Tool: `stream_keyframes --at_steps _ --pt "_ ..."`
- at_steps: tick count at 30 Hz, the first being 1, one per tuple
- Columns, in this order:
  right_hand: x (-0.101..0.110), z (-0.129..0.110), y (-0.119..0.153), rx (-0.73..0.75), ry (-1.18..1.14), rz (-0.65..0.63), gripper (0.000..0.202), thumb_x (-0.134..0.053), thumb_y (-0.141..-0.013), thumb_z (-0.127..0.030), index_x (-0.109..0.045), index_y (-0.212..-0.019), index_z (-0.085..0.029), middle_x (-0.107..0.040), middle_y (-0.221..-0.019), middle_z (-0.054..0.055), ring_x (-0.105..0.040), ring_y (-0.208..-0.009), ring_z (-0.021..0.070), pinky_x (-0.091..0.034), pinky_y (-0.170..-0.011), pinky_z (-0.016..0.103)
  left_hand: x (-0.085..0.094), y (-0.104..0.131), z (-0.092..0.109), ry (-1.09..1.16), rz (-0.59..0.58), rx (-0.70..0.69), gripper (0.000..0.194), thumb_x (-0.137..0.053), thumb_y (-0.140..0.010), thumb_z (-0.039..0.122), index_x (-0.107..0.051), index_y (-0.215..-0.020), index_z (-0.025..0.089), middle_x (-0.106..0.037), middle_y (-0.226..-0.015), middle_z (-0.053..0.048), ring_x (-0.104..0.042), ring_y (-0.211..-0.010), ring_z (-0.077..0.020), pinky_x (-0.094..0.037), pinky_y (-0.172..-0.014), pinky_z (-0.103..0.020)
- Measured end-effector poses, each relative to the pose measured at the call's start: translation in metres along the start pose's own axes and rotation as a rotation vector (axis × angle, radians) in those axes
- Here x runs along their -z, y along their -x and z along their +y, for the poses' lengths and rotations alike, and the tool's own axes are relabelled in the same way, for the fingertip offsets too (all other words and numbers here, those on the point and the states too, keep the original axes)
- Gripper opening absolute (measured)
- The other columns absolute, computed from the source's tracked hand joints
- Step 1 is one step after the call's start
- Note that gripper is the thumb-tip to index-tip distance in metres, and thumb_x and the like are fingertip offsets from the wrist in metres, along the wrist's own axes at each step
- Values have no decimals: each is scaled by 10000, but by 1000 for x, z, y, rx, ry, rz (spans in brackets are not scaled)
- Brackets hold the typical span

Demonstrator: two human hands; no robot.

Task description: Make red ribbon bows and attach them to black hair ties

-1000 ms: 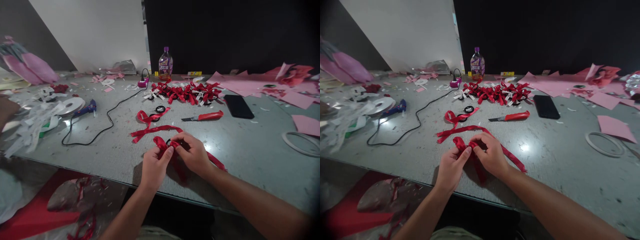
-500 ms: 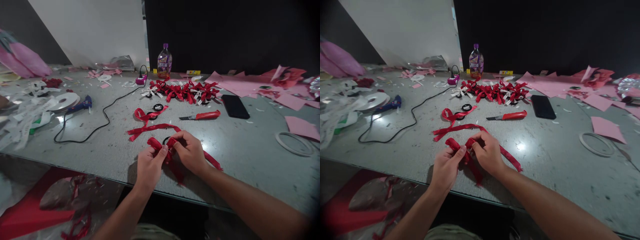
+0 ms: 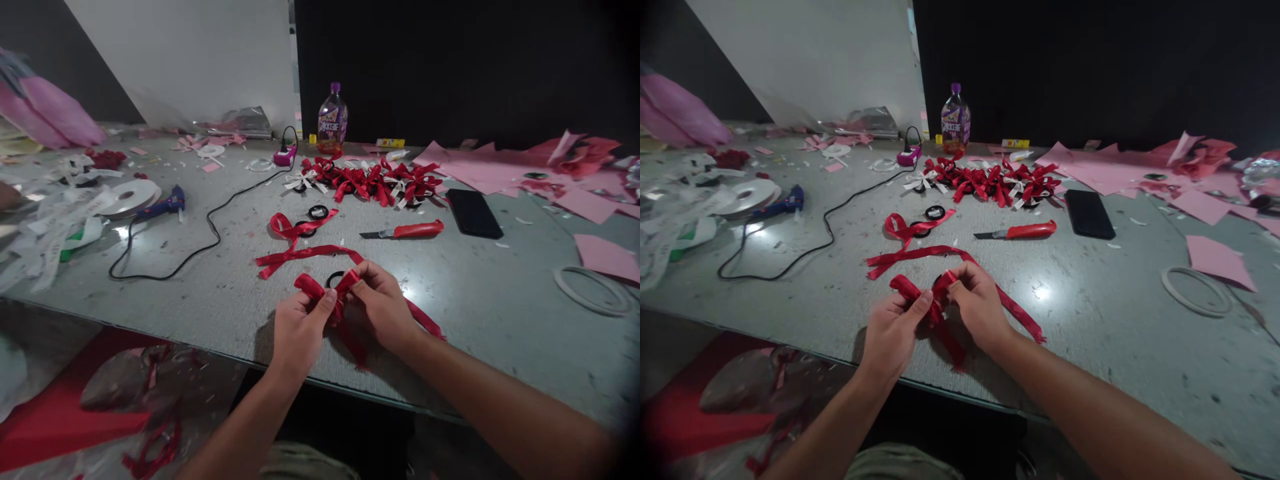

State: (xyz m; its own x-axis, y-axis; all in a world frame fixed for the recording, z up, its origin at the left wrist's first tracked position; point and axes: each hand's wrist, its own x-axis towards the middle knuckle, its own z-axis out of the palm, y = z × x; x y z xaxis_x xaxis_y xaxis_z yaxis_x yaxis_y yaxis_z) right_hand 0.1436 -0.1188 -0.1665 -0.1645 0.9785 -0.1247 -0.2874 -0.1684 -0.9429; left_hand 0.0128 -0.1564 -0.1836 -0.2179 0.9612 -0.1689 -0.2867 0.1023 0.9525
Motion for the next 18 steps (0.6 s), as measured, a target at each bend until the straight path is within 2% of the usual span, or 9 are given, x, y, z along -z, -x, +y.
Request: stream_keyframes --at_steps 1,4,5,7,9,11,13,15,18 --pt "2 -1 0 4 15 -48 124 -695 -759 -239 -596 -831 -220 -591 -717 -27 -564 -640 120 -474 -611 252 1 0 0 4 2 -3 339 -795 -717 450 -709 -684 124 -617 -552 -16 -541 -503 -111 -438 -505 -234" --pt "5 -4 2 -60 -64 -238 418 -685 -742 -195 -615 -1150 -257 -643 -983 13 -625 -835 148 -506 -751 283 2 -1 0 54 22 -14 323 -799 -719 438 -712 -679 130 -618 -567 -12 -535 -514 -103 -435 -519 -230" --pt "5 -5 3 -87 -96 -288 475 -690 -762 -227 -588 -1223 -268 -643 -1017 20 -632 -857 157 -510 -782 302 2 -1 0 78 23 -13 316 -800 -720 435 -719 -687 132 -621 -577 -11 -535 -524 -102 -433 -524 -228" --pt "3 -6 5 -115 -90 -326 464 -690 -820 -339 -571 -1262 -268 -657 -979 25 -640 -846 170 -510 -815 337 3 -1 0 105 2 -6 301 -799 -724 429 -741 -729 134 -631 -605 -12 -542 -550 -104 -433 -534 -226" --pt "0 -8 6 -88 44 -293 379 -687 -842 -428 -637 -1163 -232 -673 -920 32 -640 -834 179 -503 -816 341 3 -1 0 75 -24 -22 290 -795 -734 420 -761 -779 135 -644 -631 -15 -559 -587 -113 -445 -561 -228" --pt "-2 -9 7 -35 237 -228 301 -672 -853 -469 -700 -973 -195 -679 -848 37 -627 -793 177 -493 -765 316 4 -1 0 19 -33 -56 284 -787 -746 413 -772 -813 138 -667 -669 -23 -588 -640 -128 -470 -612 -238" --pt "-3 -11 7 11 370 -182 317 -640 -874 -485 -704 -808 -181 -663 -763 29 -600 -733 165 -475 -707 295 4 0 -1 -12 -36 -75 282 -770 -766 418 -773 -823 142 -690 -712 -33 -606 -686 -140 -486 -659 -247" --pt "-3 -11 6 45 400 -173 351 -604 -900 -488 -689 -745 -185 -643 -718 18 -587 -708 157 -466 -692 288 4 0 -2 -27 -42 -84 290 -747 -788 429 -764 -787 140 -690 -704 -38 -599 -680 -136 -481 -656 -242" --pt "-3 -9 6 89 402 -157 346 -587 -916 -481 -694 -764 -190 -645 -726 15 -590 -708 155 -466 -688 284 4 -1 -4 -19 -38 -87 330 -728 -804 444 -739 -705 130 -651 -629 -35 -567 -622 -122 -458 -605 -231"
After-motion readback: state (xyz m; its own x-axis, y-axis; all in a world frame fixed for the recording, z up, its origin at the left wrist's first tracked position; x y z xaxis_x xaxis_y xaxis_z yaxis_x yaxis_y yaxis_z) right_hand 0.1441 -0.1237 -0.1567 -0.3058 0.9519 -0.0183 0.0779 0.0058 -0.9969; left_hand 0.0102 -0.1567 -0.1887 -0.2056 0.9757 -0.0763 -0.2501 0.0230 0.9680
